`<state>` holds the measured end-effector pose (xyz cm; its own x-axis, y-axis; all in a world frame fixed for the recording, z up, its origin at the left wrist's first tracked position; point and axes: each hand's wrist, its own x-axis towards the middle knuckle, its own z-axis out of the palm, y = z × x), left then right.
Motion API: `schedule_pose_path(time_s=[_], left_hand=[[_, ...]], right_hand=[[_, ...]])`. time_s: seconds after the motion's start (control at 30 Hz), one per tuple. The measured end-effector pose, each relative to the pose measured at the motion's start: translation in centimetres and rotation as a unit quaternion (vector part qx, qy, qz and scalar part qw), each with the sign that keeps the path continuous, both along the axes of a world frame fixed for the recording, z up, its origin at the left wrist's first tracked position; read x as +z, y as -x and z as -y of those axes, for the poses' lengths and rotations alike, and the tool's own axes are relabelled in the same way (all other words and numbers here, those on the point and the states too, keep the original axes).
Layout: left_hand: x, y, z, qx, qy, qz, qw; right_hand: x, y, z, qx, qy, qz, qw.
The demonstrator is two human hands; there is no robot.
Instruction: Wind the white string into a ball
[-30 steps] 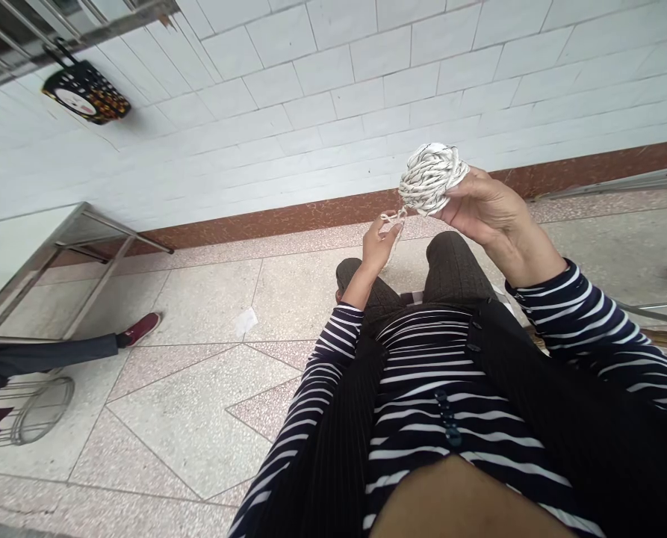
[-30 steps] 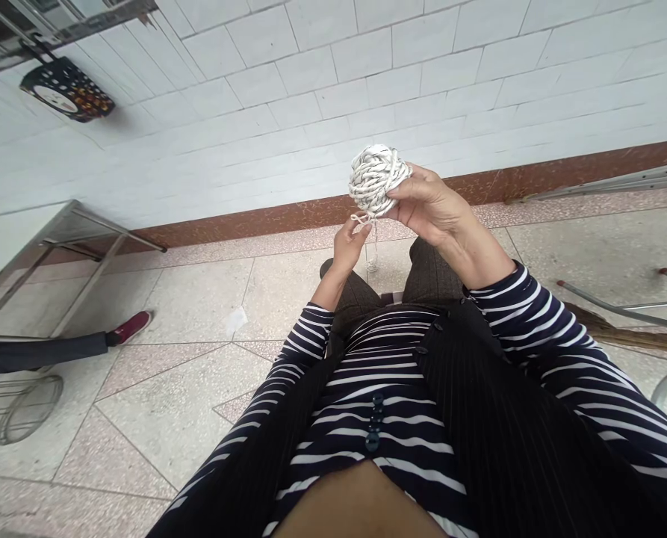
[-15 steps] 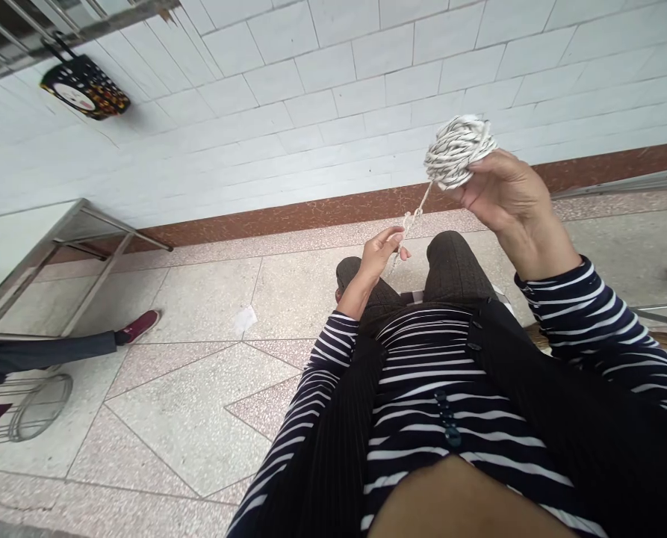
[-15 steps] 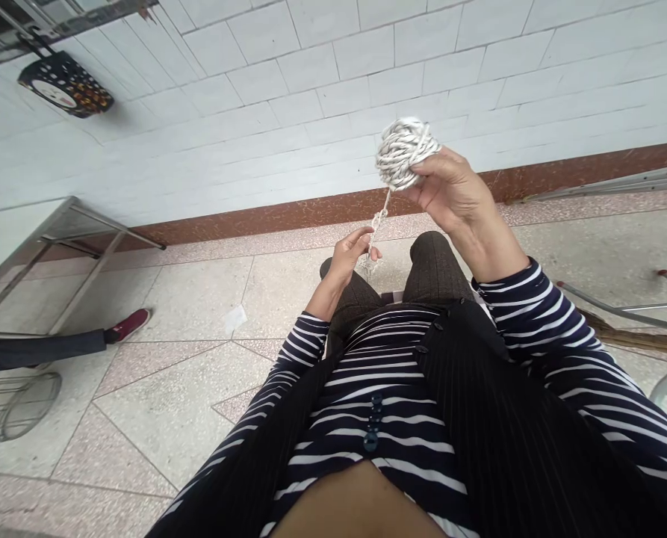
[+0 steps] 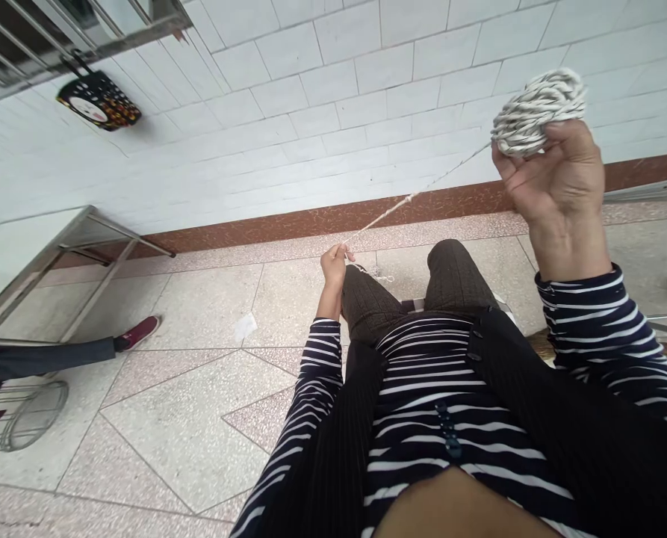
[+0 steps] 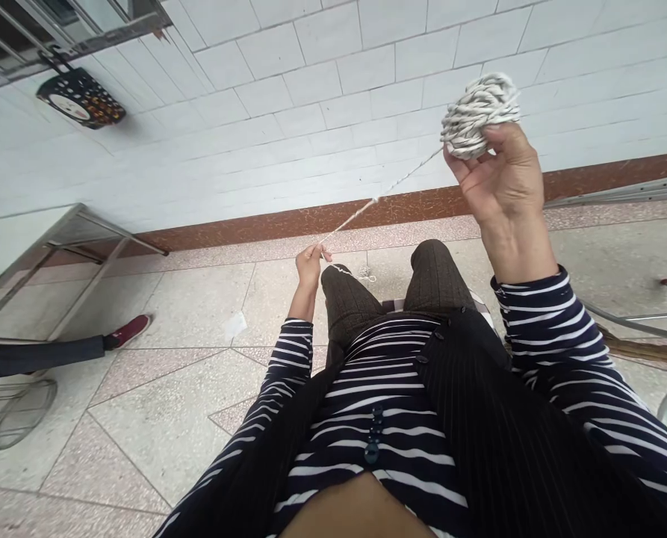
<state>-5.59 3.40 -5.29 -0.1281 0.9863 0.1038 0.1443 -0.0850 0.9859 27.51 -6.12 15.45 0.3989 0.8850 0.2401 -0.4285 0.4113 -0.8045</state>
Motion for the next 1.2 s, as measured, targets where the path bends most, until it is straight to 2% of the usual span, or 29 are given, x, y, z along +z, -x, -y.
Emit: schedule_pose_path(time_s=[0.07, 0.23, 0.43, 0.5, 0.63, 0.7, 0.77, 0.83, 0.9, 1.03, 1.13, 1.2], left_hand=[[-0.6, 0.3, -1.0, 0.004, 0.024, -0.067, 0.997], [-0.8, -1.3, -2.6, -0.057, 0.078, -0.226, 0.969], [-1.3, -1.8, -3.8, -0.059, 0.113, -0.272, 0.954], [-1.6, -2.3, -3.7, -0.08, 0.115, -0.273, 0.952], [-2.3, -4.8, -2.2, -0.15, 0.097, -0.245, 0.953], [-2.3, -6.6, -1.2, -0.197, 0.078, -0.168, 0.963], [-1.8, -8.6, -0.2, -0.256, 0.054, -0.051, 0.964], [-1.0, -10.5, 0.8, -0.312, 0.028, 0.042, 0.949], [-0.2, -12.1, 1.8, -0.347, 0.011, 0.078, 0.935], [0.8, -13.1, 3.7, -0.336, 0.006, 0.047, 0.941], [0.6, -11.2, 4.0, -0.299, 0.002, 0.013, 0.954], [-0.1, -9.2, 3.6, -0.274, -0.004, -0.063, 0.96]], right_hand=[[0.6, 0.2, 0.7, 0.019, -0.008, 0.02, 1.0], [2.1, 1.7, 2.0, 0.08, -0.03, 0.026, 0.996], [4.3, 1.9, 3.2, 0.06, -0.013, 0.075, 0.995], [4.5, 2.7, 3.5, 0.058, -0.008, 0.099, 0.993], [3.7, 5.0, 2.9, 0.1, -0.008, 0.09, 0.991], [3.2, 5.8, 2.2, 0.131, 0.003, 0.095, 0.987], [2.6, 6.3, 1.5, 0.161, 0.022, 0.114, 0.98], [2.1, 6.5, 1.0, 0.18, 0.03, 0.129, 0.975], [1.7, 6.5, 0.8, 0.182, 0.033, 0.13, 0.974], [1.4, 6.0, 0.5, 0.142, 0.025, 0.078, 0.987], [1.1, 4.6, 0.0, 0.1, 0.018, 0.022, 0.995], [1.0, 3.2, -0.3, 0.074, 0.011, -0.008, 0.997]])
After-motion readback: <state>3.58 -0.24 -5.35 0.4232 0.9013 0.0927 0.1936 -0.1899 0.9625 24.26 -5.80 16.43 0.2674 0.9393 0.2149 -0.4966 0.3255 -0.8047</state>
